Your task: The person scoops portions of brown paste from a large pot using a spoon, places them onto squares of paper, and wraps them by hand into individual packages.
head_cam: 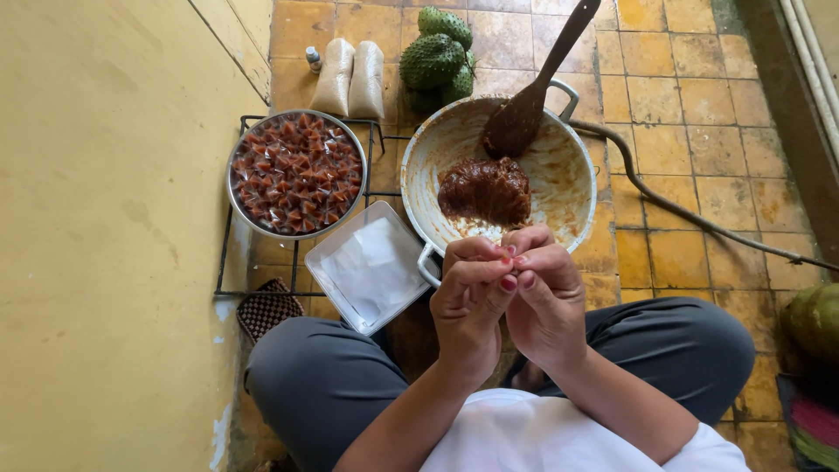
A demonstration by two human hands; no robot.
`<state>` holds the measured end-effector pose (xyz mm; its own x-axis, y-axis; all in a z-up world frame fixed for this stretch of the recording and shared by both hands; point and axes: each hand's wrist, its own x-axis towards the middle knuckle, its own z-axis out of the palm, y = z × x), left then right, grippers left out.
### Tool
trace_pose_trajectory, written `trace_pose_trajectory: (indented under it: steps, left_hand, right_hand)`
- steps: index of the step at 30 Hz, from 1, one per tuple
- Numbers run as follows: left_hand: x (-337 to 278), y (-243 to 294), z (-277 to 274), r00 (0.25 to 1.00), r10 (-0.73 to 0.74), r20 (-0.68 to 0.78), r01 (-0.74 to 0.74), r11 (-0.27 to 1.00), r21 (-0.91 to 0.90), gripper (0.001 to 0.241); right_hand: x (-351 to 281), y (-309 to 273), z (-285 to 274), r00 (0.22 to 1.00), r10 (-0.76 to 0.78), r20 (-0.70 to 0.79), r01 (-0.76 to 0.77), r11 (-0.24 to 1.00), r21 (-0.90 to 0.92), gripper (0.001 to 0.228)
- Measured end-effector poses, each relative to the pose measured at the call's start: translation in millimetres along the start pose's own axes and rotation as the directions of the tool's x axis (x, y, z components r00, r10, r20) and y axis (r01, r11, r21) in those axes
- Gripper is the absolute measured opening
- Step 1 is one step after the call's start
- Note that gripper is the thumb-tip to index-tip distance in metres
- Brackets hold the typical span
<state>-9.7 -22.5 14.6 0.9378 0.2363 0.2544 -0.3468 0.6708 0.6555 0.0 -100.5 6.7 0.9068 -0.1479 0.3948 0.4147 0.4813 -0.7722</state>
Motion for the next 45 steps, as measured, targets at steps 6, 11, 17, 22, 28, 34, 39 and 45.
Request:
trace_pose_trajectory:
  steps: [6, 11, 17, 22, 28, 34, 39, 45]
  left_hand:
    - [-1, -6, -3, 1.0, -0.015, -0.018, 0.015, 1.0, -0.013, 0.015]
    - [8, -4, -9, 0.994, -0.102, 0.023, 0.104, 0.989, -0.101, 0.018]
    - [5, -10, -14, 0.977, -0.21, -0.049, 0.197, 0.963, -0.185, 0.028]
    - [5, -10, -11, 0.994, -0.109, -0.03, 0.105, 0.989, -0.103, 0.028]
    - [2, -4, -7, 0.998, -0.06, 0.014, 0.06, 0.998, -0.008, 0.017]
    - [1, -4, -9, 0.999, -0.044, 0.009, 0.044, 0.999, 0.012, 0.014]
    - [2, -4, -10, 0.999, -0.046, -0.001, 0.046, 0.999, 0.021, 0.013]
    - [6, -24, -25, 0.995, -0.091, -0.039, 0.096, 0.981, 0.169, 0.006]
  right_hand:
    - [1, -1, 1, 1.0, 0.004, 0.005, -0.004, 1.0, -0.008, 0.016]
    - [7, -3, -14, 0.996, 0.078, 0.041, -0.079, 0.996, 0.043, 0.032]
    - [12, -4, -24, 0.97, 0.237, 0.055, -0.243, 0.956, 0.167, 0.019]
    - [11, -5, -20, 0.988, 0.148, 0.034, -0.151, 0.984, 0.097, 0.012]
    - [11, -8, -12, 0.998, -0.002, 0.067, 0.004, 0.999, -0.037, 0.011]
    - [5, -2, -14, 0.996, -0.032, 0.082, 0.035, 0.999, -0.033, 0.008]
    - [2, 0, -7, 0.999, -0.034, 0.014, 0.034, 0.999, -0.028, 0.01]
    - [4, 21, -27, 1.0, 0.028, -0.008, -0.029, 0.995, -0.092, 0.013]
